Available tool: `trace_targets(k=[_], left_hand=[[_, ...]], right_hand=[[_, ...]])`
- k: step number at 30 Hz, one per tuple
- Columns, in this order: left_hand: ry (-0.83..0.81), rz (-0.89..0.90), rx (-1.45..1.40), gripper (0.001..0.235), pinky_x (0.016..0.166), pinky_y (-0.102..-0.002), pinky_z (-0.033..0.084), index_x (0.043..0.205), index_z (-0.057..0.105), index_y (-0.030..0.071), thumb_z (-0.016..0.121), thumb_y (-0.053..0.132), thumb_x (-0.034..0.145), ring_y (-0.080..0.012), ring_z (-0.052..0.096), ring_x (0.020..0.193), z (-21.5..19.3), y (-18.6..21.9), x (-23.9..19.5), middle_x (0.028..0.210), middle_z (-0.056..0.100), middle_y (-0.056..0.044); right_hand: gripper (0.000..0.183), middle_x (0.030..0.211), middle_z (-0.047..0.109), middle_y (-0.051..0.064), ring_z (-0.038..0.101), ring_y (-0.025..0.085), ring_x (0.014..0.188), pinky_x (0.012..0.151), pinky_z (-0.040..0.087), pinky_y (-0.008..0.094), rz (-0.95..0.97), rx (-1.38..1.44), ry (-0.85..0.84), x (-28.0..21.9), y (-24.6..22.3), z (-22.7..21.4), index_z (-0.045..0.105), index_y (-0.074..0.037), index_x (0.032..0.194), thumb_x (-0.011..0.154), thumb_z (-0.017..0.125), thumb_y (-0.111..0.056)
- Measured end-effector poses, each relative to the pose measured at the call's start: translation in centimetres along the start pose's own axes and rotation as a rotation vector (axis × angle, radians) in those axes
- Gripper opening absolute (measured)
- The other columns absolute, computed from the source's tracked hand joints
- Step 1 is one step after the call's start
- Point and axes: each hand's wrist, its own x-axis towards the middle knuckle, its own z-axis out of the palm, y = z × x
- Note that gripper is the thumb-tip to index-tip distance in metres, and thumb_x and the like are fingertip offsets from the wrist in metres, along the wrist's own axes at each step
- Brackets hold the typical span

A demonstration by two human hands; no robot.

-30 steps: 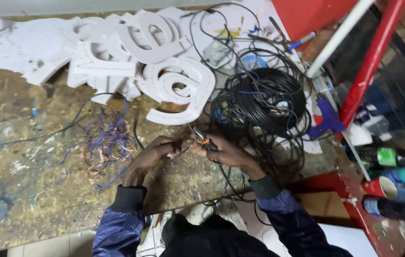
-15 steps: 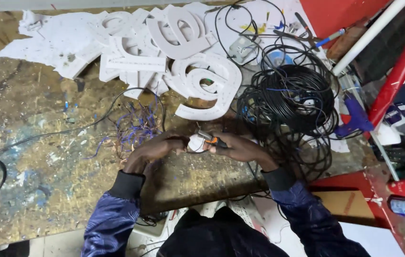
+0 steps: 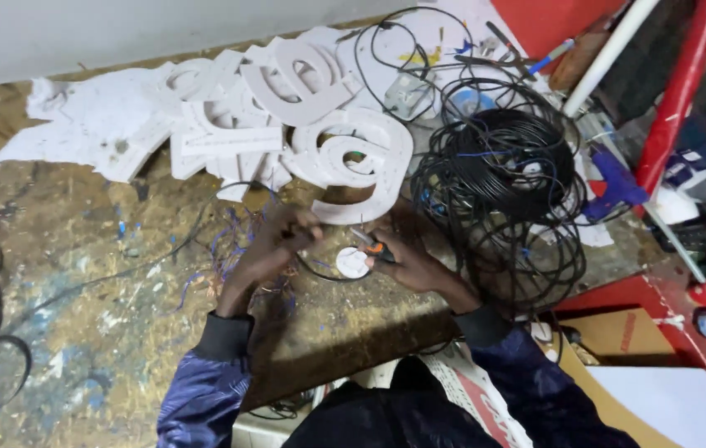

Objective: Soldering electrical wires to LED strips mounted on foam sign letters

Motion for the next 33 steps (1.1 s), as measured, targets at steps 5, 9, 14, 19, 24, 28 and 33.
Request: trace_targets(k=[5,9,14,19,24,28,33], left_hand=[[0.399,-0.045,0.314,0.029,0.083,-0.052,0.062,0.11,0.073,0.007,0.08,0.036,0.108,-0.0475,0.076,0.095,4.6,0.4,-0.4,0.106,0.069,-0.022],[0.325,0.05,0.172,0.018,0.081,-0.043,0.064,0.093,0.084,0.006,0.086,0.019,0.104,-0.0358,0.081,0.088,9.5,-3.7,1.6,0.093,0.078,-0.018],[0.541,0.248,-0.08,0.016,0.08,-0.044,0.065,0.097,0.083,0.001,0.081,0.012,0.108,-0.0301,0.079,0.089,12.8,-5.8,3.4,0.091,0.076,-0.02],[0.482,0.404,-0.523,0.03,0.037,-0.038,0.066,0.104,0.074,-0.01,0.064,0.015,0.117,-0.0277,0.073,0.052,13.4,-12.6,7.2,0.084,0.072,-0.026],[0.605,0.446,-0.667,0.039,0.054,-0.032,0.058,0.099,0.071,-0.01,0.063,0.025,0.116,-0.0305,0.07,0.068,15.1,-11.8,6.2,0.059,0.055,-0.015],[0.882,0.339,-0.749,0.039,0.055,-0.027,0.039,0.09,0.066,0.0,0.067,0.031,0.114,-0.0169,0.05,0.051,15.1,-8.4,5.9,0.056,0.046,-0.004],[1.165,0.207,-0.379,0.041,0.064,-0.024,0.034,0.077,0.062,0.011,0.065,0.016,0.117,-0.0066,0.044,0.061,13.5,-3.8,4.0,0.061,0.05,0.002]], right_hand=[[0.042,0.117,0.072,0.013,0.067,0.027,0.108,0.097,0.059,0.045,0.086,0.531,0.015,-0.2,4.5,0.6,0.067,-0.006,0.145,0.104,0.075,-0.007],[0.062,0.094,0.07,0.015,0.074,0.026,0.076,0.07,0.067,0.041,0.113,0.771,0.015,0.7,6.5,2.4,0.066,-0.004,0.148,0.089,0.079,0.007],[0.046,0.084,0.068,0.016,0.074,0.029,0.068,0.062,0.063,0.042,0.259,1.023,-0.031,1.1,5.5,2.3,0.063,0.0,0.133,0.091,0.082,-0.003],[0.036,0.08,0.057,0.008,0.069,0.024,0.061,0.056,0.06,0.038,0.356,1.106,-0.053,1.6,3.7,0.8,0.061,-0.006,0.111,0.086,0.086,0.0],[0.045,0.076,0.053,0.009,0.06,0.021,0.055,0.046,0.052,0.035,0.125,0.965,0.115,2.0,1.7,2.9,0.058,-0.005,0.102,0.065,0.067,0.02],[0.035,0.08,0.062,0.006,0.063,0.024,0.074,0.067,0.053,0.037,-0.041,0.473,0.271,5.0,2.8,6.9,0.074,-0.011,0.093,0.061,0.082,0.001],[0.023,0.116,0.074,0.025,0.066,0.034,0.11,0.103,0.056,0.049,0.209,0.527,0.445,4.9,-0.2,10.1,0.073,0.006,0.123,0.105,0.062,-0.001]])
